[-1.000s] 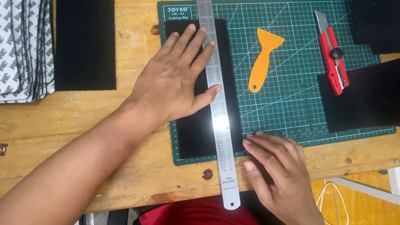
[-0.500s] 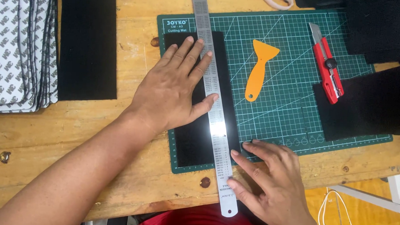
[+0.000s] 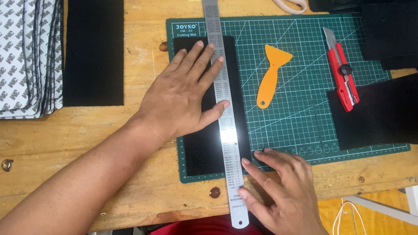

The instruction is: The person measures and cuts a black fabric sheet on a green cutting mat using a metal ruler and a red utility knife. They align the ruler, make a straight cut, and then reposition the ruler to cut a second strip from the same sheet.

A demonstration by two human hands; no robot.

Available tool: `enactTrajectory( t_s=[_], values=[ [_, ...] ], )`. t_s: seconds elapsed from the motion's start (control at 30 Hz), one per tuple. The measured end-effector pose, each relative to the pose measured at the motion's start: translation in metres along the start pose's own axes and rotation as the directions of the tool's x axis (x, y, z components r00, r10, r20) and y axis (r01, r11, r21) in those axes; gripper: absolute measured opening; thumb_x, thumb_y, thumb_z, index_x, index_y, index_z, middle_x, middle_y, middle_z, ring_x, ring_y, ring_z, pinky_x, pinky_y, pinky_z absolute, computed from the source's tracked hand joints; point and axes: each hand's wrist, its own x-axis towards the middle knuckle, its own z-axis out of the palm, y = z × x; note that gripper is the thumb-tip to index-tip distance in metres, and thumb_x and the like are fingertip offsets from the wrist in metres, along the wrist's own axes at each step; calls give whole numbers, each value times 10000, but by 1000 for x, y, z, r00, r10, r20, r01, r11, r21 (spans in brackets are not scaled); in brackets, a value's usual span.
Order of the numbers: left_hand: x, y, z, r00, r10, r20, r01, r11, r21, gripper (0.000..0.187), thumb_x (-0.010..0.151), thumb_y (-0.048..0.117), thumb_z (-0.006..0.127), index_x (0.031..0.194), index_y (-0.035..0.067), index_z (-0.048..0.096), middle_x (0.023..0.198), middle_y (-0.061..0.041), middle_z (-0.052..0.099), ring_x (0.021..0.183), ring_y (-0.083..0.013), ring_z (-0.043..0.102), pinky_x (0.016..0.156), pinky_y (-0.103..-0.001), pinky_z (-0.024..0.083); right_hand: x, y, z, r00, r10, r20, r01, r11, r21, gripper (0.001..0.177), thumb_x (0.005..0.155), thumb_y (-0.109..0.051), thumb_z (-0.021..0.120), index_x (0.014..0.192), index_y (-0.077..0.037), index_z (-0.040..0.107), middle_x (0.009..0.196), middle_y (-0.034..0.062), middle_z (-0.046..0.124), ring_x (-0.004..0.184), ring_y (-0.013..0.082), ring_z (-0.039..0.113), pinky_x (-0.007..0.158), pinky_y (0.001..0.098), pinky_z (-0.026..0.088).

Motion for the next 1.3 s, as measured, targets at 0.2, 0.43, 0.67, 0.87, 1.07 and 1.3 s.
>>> enactTrajectory(
  t_s=[0.2,0.43,0.67,0.87,1.07,1.3],
  values=[
    [2,-2,2,999,-1,42,1,1000,-3,860,1045,719,129,1639,100,191,1701,-161,163,1575,-303,80,1273,-451,40,2,0,-1,1000,-11,3,11,1000,11,527,881,-422,765,1352,-224,638,1360,16,609,1276,262,602,1043,454,442],
    [2,-1,-1,999,3,36,-3,1000,-2,862,1044,718,151,1641,99,208,1701,-161,180,1574,-308,101,1276,-452,54,2,0,-2,1000,-5,13,4,1000,1,514,896,-440,731,1346,-210,645,1352,25,608,1271,268,593,1050,466,437],
    [1,0,-3,1000,5,27,-4,1000,-18,861,1050,715,158,1640,92,236,1701,-170,191,1575,-312,110,1278,-453,61,2,0,-4,1000,-6,24,5,1000,20,598,900,-454,707,1407,-164,583,1367,40,605,1300,275,589,1087,486,431],
    [0,0,-3,1000,4,15,-4,1000,-31,863,1049,712,168,1640,87,247,1700,-174,201,1576,-313,114,1281,-453,62,1,0,-4,999,-2,33,1,1000,21,603,901,-473,707,1406,-165,586,1356,42,609,1305,266,583,1088,484,423],
    [1,-1,-2,1000,0,27,0,1000,-17,871,1045,725,156,1643,96,230,1703,-170,188,1577,-313,104,1279,-454,57,-1,2,-4,996,-20,84,22,1000,-17,578,910,-490,688,1432,-273,568,1387,41,579,1325,267,561,1088,500,409],
    [2,0,-2,1000,-4,26,5,1000,-20,873,1035,731,180,1640,104,240,1701,-166,193,1575,-309,113,1277,-452,60,-1,4,-4,994,-53,93,56,998,-28,463,955,-461,626,1398,-326,604,1411,51,574,1315,295,554,1058,502,408]
  ],
)
